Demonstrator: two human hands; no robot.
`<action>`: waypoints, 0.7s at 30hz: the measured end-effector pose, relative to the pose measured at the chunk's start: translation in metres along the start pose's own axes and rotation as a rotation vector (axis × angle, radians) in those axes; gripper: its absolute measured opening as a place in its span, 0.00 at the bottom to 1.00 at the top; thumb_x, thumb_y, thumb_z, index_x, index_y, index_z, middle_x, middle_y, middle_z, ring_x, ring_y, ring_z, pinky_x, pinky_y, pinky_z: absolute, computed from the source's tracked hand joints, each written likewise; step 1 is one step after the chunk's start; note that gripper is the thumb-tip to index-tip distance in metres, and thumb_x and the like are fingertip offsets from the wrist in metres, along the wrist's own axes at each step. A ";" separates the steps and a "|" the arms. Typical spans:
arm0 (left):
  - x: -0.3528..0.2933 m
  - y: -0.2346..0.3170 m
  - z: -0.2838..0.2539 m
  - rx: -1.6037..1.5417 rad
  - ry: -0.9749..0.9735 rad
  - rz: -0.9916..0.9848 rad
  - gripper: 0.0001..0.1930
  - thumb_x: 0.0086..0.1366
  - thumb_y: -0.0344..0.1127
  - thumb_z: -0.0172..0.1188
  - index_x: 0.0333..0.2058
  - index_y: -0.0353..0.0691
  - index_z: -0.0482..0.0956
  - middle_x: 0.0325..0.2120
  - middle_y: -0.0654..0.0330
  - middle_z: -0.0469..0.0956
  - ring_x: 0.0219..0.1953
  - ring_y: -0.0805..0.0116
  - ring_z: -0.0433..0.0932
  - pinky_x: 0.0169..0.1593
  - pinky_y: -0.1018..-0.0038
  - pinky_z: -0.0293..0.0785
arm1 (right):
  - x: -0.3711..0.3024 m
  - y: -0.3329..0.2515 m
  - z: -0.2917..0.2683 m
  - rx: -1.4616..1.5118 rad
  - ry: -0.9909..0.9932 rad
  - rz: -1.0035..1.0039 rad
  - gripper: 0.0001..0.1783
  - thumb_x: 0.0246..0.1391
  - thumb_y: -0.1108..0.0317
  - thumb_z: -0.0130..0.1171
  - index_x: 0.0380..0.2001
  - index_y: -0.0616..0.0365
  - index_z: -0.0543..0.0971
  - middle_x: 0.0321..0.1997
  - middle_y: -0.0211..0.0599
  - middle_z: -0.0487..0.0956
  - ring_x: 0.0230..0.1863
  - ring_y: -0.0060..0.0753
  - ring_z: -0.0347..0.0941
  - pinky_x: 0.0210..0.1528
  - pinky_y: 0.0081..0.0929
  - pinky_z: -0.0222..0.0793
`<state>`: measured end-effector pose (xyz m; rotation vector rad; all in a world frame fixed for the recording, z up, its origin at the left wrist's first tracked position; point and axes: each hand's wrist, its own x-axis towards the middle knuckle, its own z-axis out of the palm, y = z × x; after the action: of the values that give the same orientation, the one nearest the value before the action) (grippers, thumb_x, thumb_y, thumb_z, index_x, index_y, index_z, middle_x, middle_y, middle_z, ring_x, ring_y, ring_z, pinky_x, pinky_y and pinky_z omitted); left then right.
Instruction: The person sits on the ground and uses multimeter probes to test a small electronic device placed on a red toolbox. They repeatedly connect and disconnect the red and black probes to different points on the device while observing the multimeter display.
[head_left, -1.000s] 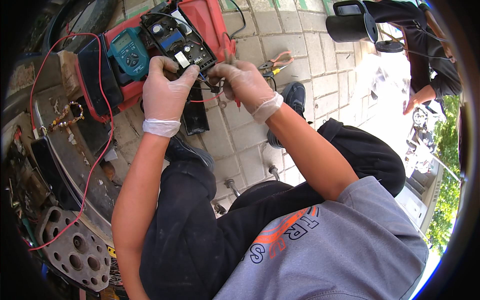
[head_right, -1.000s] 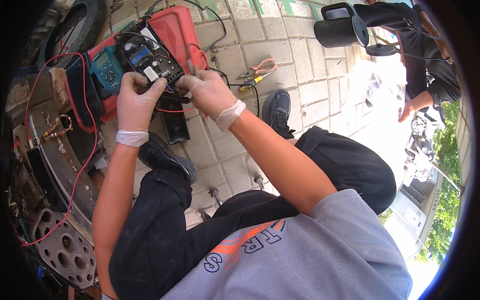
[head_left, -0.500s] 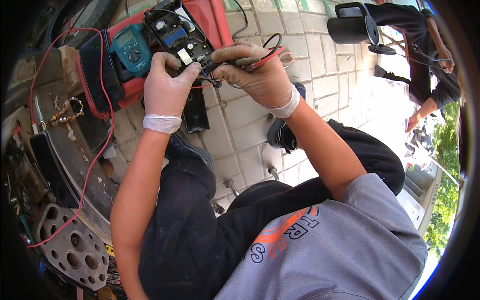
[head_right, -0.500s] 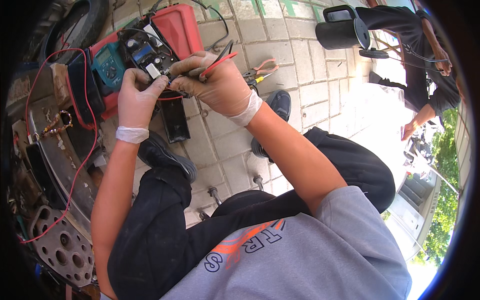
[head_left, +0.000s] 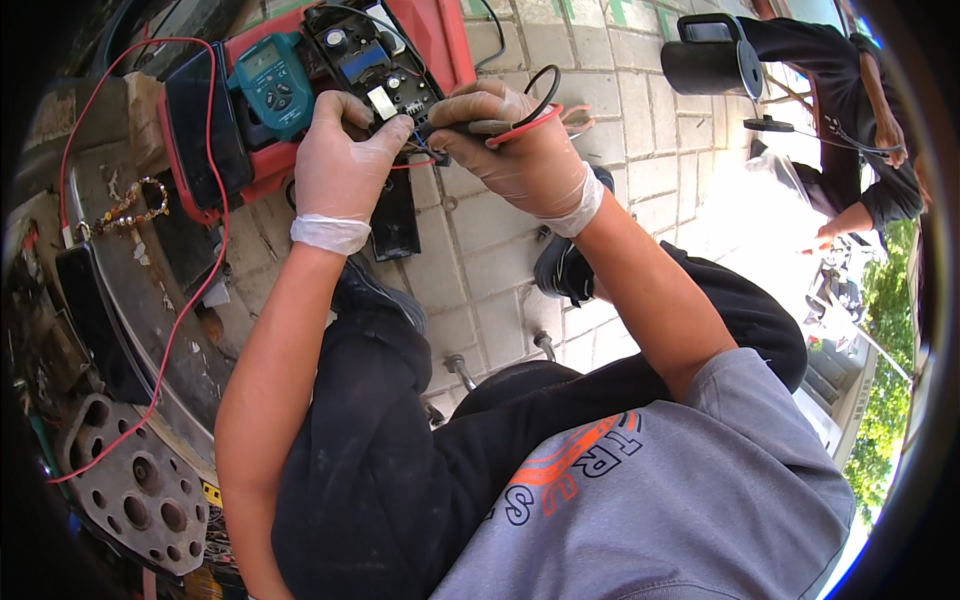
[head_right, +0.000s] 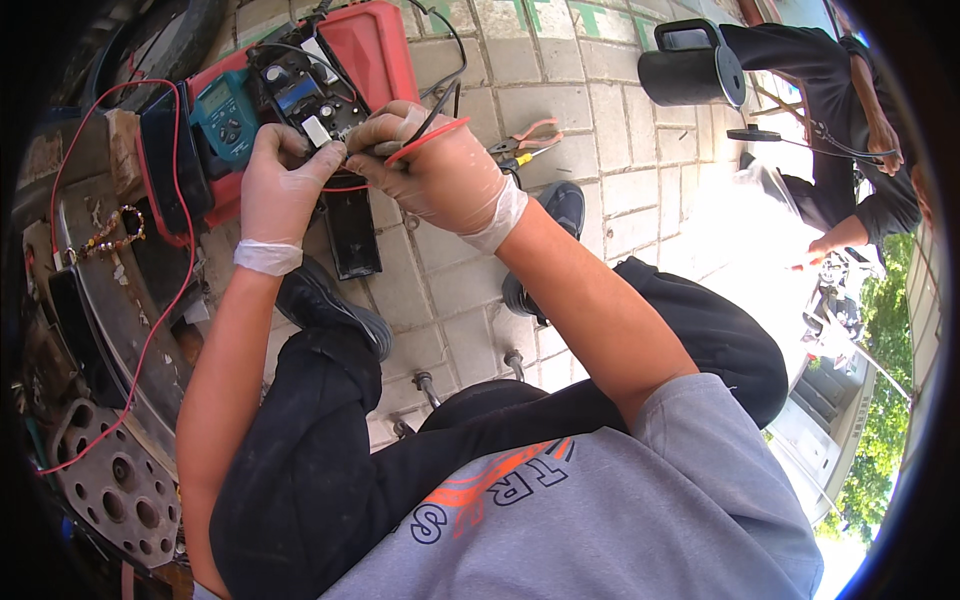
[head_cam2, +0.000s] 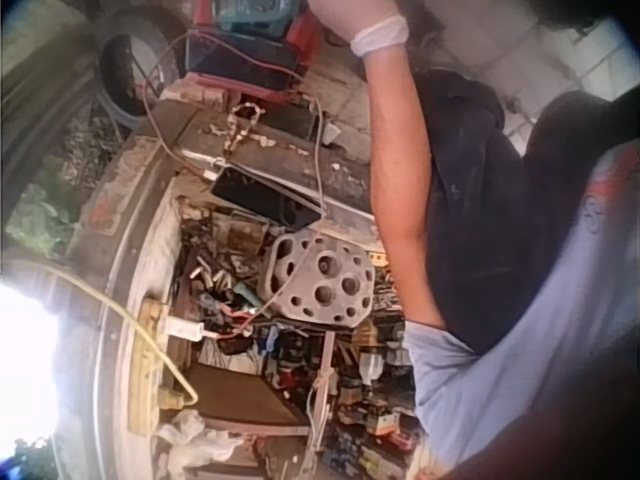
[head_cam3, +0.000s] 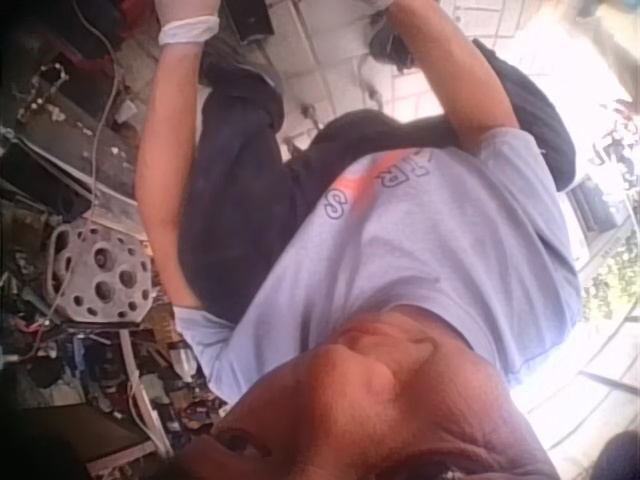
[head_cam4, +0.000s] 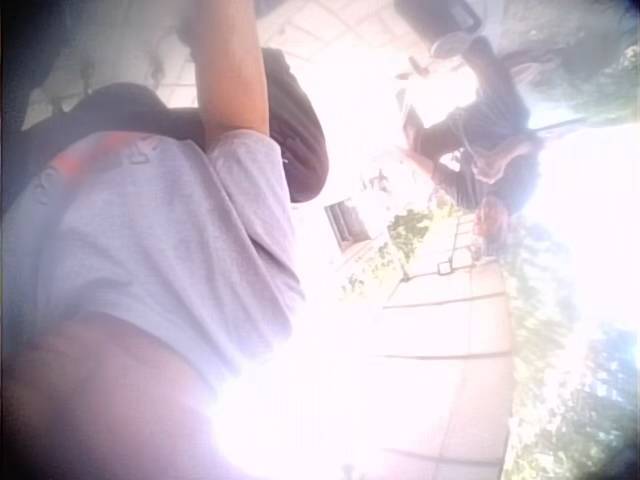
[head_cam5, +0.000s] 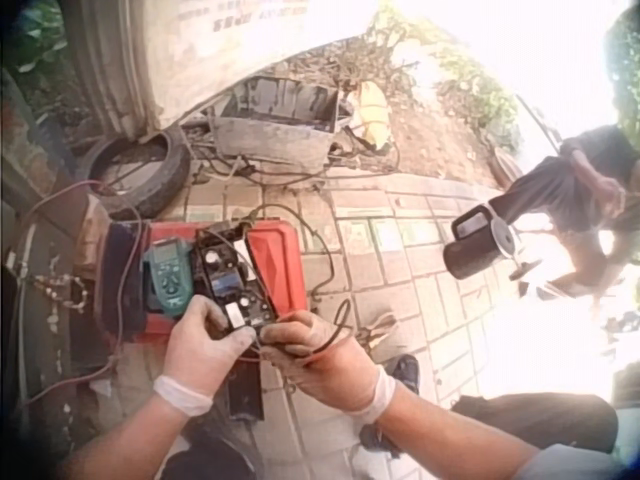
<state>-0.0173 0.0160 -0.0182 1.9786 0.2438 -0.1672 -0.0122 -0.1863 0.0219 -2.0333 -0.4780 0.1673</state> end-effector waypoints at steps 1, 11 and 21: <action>0.000 0.001 0.000 -0.001 -0.002 -0.002 0.22 0.56 0.43 0.76 0.35 0.37 0.71 0.25 0.60 0.75 0.26 0.65 0.74 0.35 0.69 0.74 | 0.000 0.000 0.000 -0.007 -0.007 -0.003 0.12 0.54 0.77 0.70 0.42 0.59 0.83 0.40 0.37 0.81 0.39 0.31 0.80 0.40 0.27 0.76; 0.000 0.000 -0.001 0.033 0.002 0.000 0.22 0.56 0.44 0.75 0.35 0.37 0.71 0.26 0.56 0.78 0.28 0.58 0.79 0.36 0.65 0.76 | 0.004 -0.010 0.004 -0.307 -0.034 -0.186 0.11 0.54 0.76 0.69 0.40 0.55 0.81 0.38 0.38 0.80 0.34 0.39 0.80 0.36 0.31 0.76; 0.001 -0.001 0.000 0.039 0.006 0.025 0.22 0.56 0.45 0.74 0.35 0.38 0.72 0.26 0.55 0.79 0.30 0.54 0.80 0.37 0.63 0.76 | 0.010 -0.011 0.000 -0.256 -0.093 -0.180 0.12 0.54 0.75 0.68 0.41 0.55 0.79 0.38 0.39 0.80 0.33 0.46 0.79 0.35 0.34 0.76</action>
<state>-0.0164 0.0165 -0.0198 2.0200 0.2212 -0.1506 -0.0059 -0.1775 0.0326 -2.2239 -0.7708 0.0949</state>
